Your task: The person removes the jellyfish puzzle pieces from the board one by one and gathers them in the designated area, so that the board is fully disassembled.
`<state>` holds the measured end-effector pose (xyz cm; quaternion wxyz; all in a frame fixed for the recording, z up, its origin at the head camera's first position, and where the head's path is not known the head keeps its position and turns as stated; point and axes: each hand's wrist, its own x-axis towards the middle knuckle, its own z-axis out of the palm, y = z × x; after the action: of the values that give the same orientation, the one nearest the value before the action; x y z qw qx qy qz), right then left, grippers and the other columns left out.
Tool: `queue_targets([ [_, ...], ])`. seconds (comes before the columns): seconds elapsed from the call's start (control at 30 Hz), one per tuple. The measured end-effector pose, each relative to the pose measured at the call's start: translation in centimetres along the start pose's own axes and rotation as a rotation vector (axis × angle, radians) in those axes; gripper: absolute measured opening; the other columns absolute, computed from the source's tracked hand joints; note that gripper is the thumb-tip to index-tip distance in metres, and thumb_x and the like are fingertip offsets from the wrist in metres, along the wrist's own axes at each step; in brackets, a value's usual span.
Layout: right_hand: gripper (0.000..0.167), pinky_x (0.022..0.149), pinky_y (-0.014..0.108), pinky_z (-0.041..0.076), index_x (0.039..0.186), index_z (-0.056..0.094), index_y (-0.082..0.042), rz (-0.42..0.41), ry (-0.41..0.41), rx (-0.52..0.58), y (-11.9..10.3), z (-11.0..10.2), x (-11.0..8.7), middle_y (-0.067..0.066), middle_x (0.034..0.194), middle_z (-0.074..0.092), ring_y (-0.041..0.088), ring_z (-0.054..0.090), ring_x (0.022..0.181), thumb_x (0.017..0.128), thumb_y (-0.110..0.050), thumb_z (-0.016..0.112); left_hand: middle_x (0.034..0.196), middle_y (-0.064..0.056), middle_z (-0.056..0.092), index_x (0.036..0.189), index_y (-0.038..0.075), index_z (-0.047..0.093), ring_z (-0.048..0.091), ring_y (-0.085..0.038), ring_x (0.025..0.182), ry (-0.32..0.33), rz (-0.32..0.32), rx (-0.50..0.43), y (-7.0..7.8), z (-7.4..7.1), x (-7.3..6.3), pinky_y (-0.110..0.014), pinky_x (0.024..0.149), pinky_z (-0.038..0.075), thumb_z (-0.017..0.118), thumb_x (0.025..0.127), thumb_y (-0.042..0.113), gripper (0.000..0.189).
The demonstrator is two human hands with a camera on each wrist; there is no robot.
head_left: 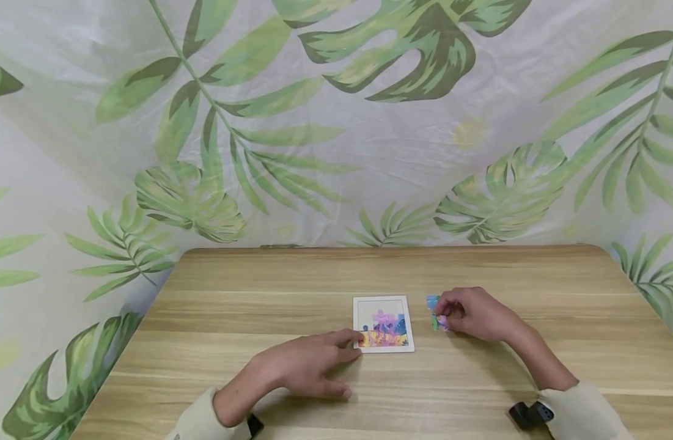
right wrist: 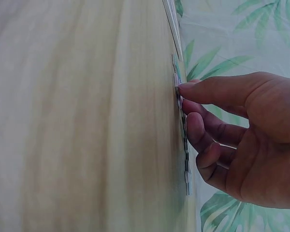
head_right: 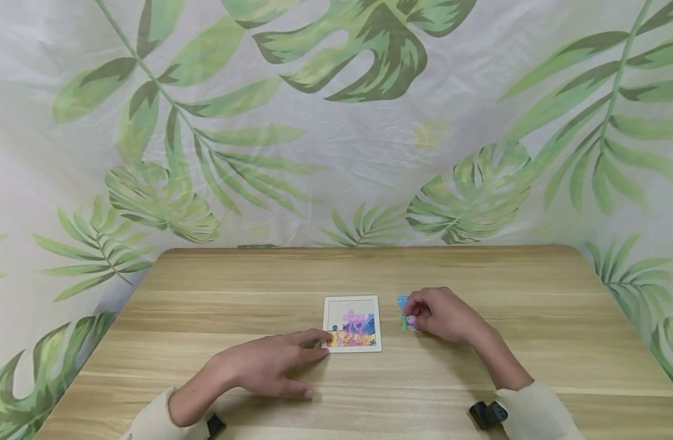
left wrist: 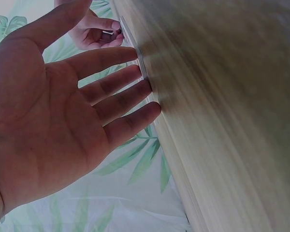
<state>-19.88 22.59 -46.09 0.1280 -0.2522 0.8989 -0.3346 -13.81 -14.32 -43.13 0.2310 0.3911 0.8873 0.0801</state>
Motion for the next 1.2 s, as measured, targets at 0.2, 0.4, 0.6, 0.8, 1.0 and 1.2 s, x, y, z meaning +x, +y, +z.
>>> queue_targets([
  [0.2,0.014,0.073,0.022,0.054,0.104,0.076,-0.01,0.011,0.006,-0.017,-0.08,-0.07,0.11,-0.003,0.094,0.073,0.007,0.062,0.084,0.094,-0.001,0.077,0.174,0.0,0.036,0.158,0.014,0.055,0.043,-0.022,0.157,0.006,0.008,0.004,-0.03,0.02,0.01,-0.04,0.125,0.044,0.07,0.102,0.052,0.069],
  [0.4,0.012,0.072,0.023,0.054,0.104,0.076,-0.011,0.018,0.005,-0.021,-0.21,-0.11,0.18,-0.004,0.093,0.073,0.007,0.061,0.083,0.095,-0.003,0.078,0.174,0.0,0.035,0.158,0.014,0.055,0.042,-0.023,0.158,0.002,0.006,-0.002,-0.06,0.0,0.02,-0.041,0.126,0.043,0.069,0.102,0.052,0.069],
  [0.6,0.013,0.071,0.023,0.053,0.104,0.076,-0.01,0.009,0.009,-0.028,-0.24,-0.11,0.13,-0.005,0.094,0.073,0.007,0.061,0.083,0.094,-0.004,0.079,0.174,0.001,0.035,0.158,0.015,0.055,0.041,-0.022,0.158,-0.003,0.005,-0.008,-0.11,0.06,0.05,-0.04,0.126,0.043,0.069,0.102,0.052,0.069],
  [0.8,0.013,0.072,0.022,0.054,0.104,0.076,-0.011,0.007,0.007,-0.037,-0.13,-0.06,0.23,-0.005,0.094,0.073,0.005,0.061,0.083,0.094,-0.003,0.079,0.174,0.001,0.036,0.158,0.015,0.055,0.042,-0.022,0.158,0.002,0.009,-0.009,-0.09,0.09,0.03,-0.04,0.125,0.044,0.069,0.102,0.052,0.068],
  [1.0,0.015,0.073,0.023,0.055,0.104,0.075,-0.011,0.017,0.008,-0.028,-0.01,-0.01,0.31,-0.005,0.093,0.073,0.006,0.062,0.083,0.094,-0.001,0.077,0.174,0.001,0.036,0.158,0.015,0.055,0.042,-0.022,0.158,-0.002,0.007,-0.011,-0.04,0.01,0.06,-0.04,0.125,0.044,0.069,0.102,0.052,0.068],
  [1.2,0.012,0.074,0.022,0.055,0.106,0.075,-0.011,0.007,0.005,-0.017,-0.45,0.12,0.51,-0.005,0.094,0.073,0.006,0.063,0.085,0.095,-0.005,0.077,0.174,0.0,0.036,0.158,0.014,0.055,0.042,-0.023,0.158,-0.001,0.007,-0.002,-0.04,-0.06,0.05,-0.041,0.126,0.043,0.069,0.102,0.052,0.069],
])
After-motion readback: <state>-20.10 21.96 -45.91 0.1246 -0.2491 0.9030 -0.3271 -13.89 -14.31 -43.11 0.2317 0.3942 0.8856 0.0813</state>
